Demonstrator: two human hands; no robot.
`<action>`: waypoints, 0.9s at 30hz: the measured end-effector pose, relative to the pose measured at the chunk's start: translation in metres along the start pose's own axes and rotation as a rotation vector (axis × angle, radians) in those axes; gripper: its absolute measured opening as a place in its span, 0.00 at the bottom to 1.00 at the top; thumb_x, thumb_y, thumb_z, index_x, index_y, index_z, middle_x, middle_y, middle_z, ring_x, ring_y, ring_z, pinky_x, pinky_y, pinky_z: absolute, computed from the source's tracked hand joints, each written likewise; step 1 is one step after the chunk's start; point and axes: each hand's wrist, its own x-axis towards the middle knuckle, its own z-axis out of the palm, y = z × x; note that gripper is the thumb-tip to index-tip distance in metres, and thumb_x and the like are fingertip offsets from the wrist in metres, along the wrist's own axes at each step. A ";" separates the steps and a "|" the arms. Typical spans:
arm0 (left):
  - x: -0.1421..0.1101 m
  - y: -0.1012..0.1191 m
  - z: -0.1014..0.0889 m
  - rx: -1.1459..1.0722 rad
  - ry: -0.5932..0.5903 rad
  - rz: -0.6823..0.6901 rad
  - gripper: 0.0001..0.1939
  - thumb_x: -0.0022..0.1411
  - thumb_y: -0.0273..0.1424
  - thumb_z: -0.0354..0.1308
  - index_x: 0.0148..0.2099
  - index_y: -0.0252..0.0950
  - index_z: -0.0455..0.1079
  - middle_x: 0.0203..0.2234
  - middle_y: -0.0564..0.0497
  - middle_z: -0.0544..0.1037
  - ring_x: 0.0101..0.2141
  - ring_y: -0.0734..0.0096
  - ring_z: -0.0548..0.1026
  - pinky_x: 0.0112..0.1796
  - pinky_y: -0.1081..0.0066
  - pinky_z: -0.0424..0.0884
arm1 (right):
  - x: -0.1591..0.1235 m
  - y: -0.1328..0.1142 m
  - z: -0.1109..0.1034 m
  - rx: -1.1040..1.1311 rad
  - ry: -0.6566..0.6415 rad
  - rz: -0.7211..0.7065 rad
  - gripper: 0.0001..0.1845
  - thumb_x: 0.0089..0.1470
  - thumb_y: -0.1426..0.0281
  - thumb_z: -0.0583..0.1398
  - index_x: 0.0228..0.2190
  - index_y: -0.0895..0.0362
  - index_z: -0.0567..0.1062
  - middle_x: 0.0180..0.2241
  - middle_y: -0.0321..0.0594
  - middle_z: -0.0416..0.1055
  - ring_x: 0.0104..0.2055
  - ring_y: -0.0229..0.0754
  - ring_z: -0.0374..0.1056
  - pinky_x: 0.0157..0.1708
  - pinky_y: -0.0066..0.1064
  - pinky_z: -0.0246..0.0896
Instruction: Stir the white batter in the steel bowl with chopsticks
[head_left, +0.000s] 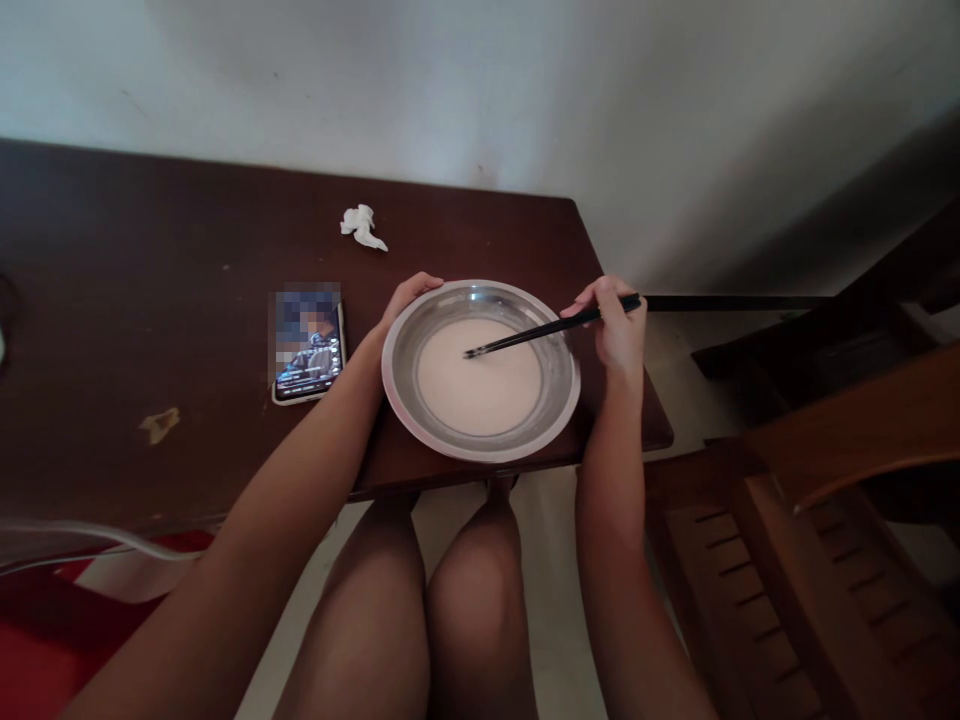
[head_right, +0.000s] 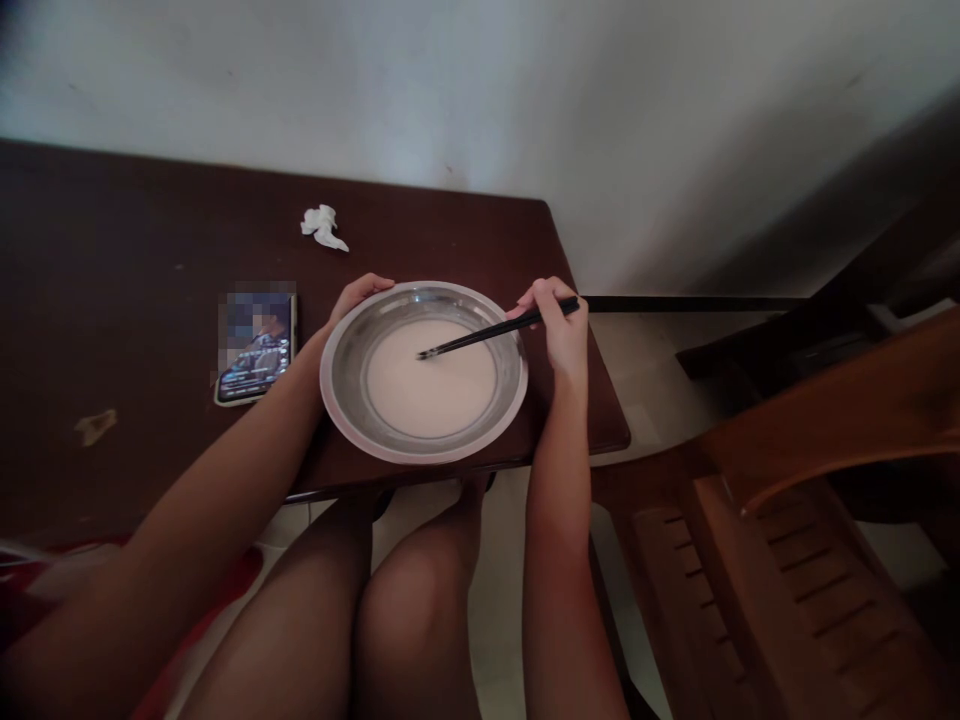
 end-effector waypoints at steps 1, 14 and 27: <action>0.001 0.000 -0.001 0.011 -0.005 0.007 0.14 0.63 0.35 0.54 0.26 0.38 0.68 0.16 0.52 0.73 0.19 0.70 0.69 0.28 0.68 0.70 | 0.000 0.000 -0.001 0.006 0.028 0.005 0.26 0.56 0.45 0.62 0.22 0.53 0.73 0.16 0.30 0.68 0.19 0.33 0.67 0.20 0.26 0.57; 0.002 -0.002 -0.003 0.076 -0.003 0.057 0.12 0.61 0.36 0.55 0.25 0.39 0.68 0.17 0.53 0.73 0.20 0.68 0.70 0.30 0.66 0.71 | -0.001 -0.001 0.000 0.030 0.005 0.031 0.25 0.57 0.46 0.62 0.22 0.53 0.74 0.16 0.30 0.71 0.19 0.33 0.69 0.19 0.26 0.56; 0.007 -0.003 -0.007 -0.004 -0.039 0.001 0.09 0.60 0.35 0.53 0.30 0.39 0.71 0.18 0.53 0.75 0.21 0.66 0.72 0.30 0.66 0.73 | 0.001 0.007 0.001 0.003 0.038 0.020 0.26 0.56 0.44 0.61 0.23 0.53 0.72 0.16 0.29 0.68 0.19 0.33 0.69 0.20 0.27 0.58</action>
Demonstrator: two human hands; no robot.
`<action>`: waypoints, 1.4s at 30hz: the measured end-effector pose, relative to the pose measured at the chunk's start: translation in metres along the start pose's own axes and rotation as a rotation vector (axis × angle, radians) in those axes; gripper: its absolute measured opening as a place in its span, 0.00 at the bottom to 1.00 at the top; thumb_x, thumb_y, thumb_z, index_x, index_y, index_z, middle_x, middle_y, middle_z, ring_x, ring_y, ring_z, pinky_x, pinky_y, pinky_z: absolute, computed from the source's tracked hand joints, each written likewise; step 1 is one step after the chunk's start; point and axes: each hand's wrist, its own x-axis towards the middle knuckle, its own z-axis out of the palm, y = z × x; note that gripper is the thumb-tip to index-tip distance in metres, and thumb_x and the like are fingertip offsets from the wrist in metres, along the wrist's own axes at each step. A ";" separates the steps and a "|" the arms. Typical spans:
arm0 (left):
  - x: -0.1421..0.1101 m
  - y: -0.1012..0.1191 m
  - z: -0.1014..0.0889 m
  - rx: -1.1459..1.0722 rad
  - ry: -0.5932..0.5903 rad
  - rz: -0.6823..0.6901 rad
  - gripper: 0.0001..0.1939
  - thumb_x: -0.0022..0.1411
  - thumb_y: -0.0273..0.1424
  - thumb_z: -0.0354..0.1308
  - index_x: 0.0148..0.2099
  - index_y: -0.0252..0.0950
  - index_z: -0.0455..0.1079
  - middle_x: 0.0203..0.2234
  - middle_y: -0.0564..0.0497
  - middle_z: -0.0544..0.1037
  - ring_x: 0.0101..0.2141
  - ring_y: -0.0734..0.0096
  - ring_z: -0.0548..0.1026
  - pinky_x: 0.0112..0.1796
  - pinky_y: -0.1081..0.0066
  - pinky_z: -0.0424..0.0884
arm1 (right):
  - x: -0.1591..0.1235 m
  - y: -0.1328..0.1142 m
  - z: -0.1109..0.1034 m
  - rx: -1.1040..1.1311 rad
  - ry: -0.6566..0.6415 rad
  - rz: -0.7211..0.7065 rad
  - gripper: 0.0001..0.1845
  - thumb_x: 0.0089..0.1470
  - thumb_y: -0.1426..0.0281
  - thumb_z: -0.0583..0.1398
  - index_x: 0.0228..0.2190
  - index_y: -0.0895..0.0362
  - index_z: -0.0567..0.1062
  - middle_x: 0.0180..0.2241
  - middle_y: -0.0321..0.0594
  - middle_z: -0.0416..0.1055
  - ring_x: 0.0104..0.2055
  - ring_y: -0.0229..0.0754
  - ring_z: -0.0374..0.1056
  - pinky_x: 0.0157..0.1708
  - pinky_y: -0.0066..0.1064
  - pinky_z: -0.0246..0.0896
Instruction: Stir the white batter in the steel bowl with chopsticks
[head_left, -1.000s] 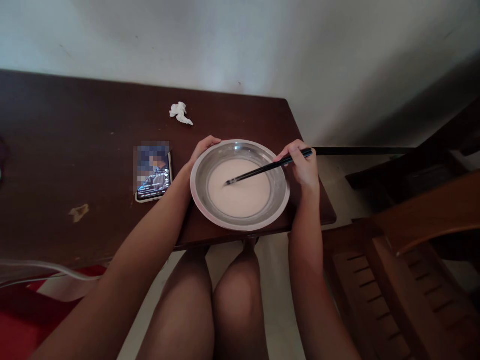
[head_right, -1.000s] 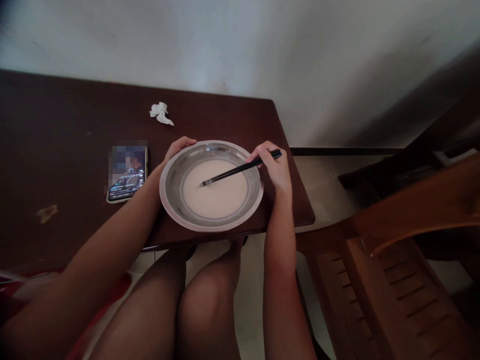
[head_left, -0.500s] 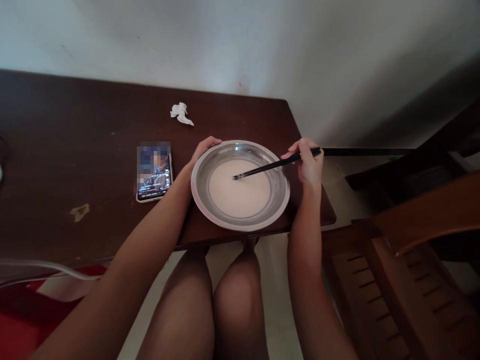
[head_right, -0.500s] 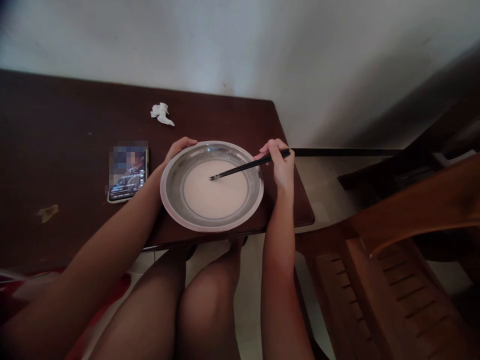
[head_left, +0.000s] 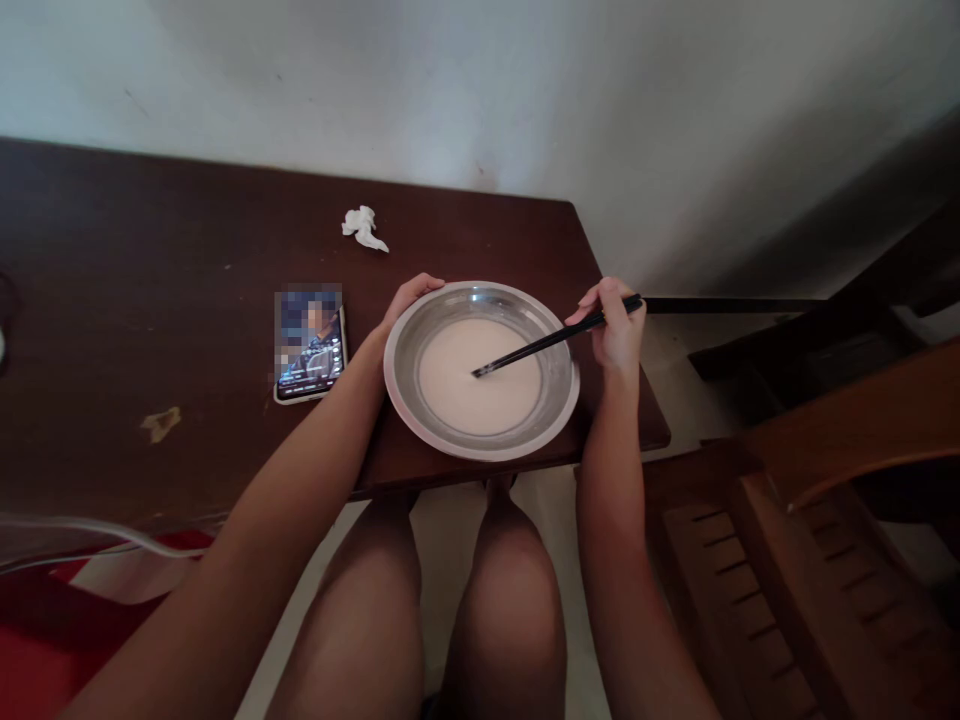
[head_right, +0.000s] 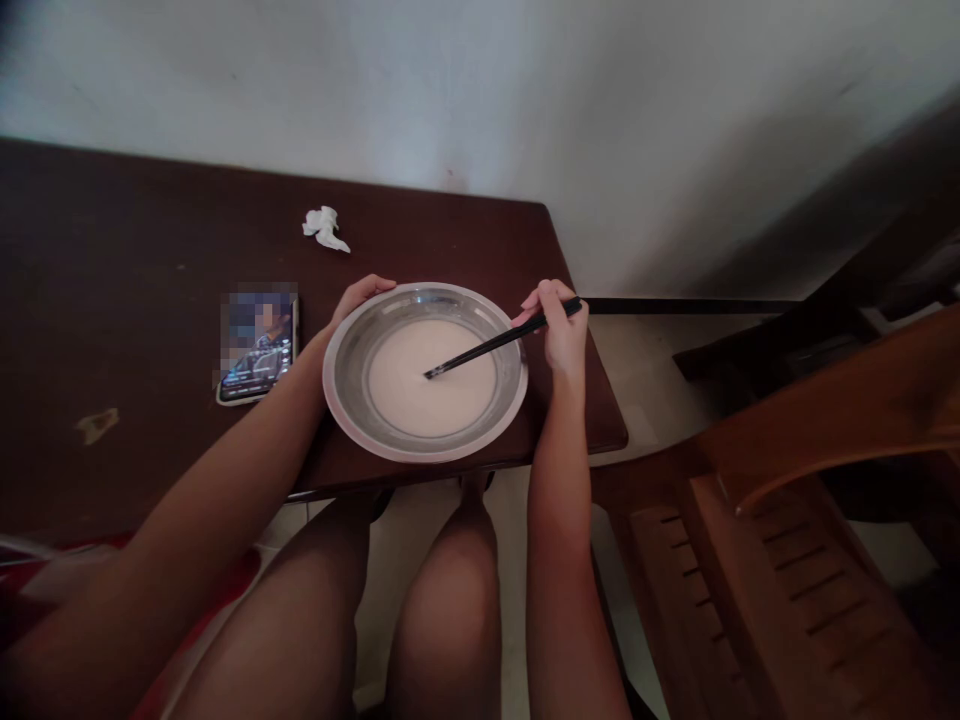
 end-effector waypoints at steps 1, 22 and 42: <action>0.000 0.000 0.000 0.004 0.002 0.002 0.09 0.60 0.36 0.54 0.31 0.40 0.71 0.18 0.53 0.74 0.21 0.65 0.72 0.30 0.66 0.73 | 0.000 0.001 0.001 -0.002 -0.032 0.013 0.26 0.56 0.44 0.61 0.23 0.53 0.72 0.16 0.30 0.69 0.19 0.34 0.68 0.20 0.27 0.58; 0.001 0.002 0.001 0.060 -0.050 0.107 0.06 0.53 0.37 0.57 0.30 0.41 0.72 0.16 0.52 0.75 0.27 0.59 0.78 0.34 0.66 0.74 | -0.052 -0.048 0.006 -0.013 0.110 0.104 0.23 0.53 0.48 0.66 0.25 0.55 0.74 0.21 0.31 0.75 0.22 0.33 0.70 0.20 0.23 0.60; 0.001 -0.001 0.004 0.103 0.026 0.161 0.06 0.54 0.31 0.56 0.27 0.41 0.72 0.20 0.53 0.75 0.27 0.66 0.73 0.36 0.69 0.73 | -0.097 -0.057 0.010 0.004 0.107 0.196 0.18 0.55 0.51 0.65 0.31 0.54 0.76 0.20 0.31 0.76 0.19 0.33 0.68 0.19 0.24 0.63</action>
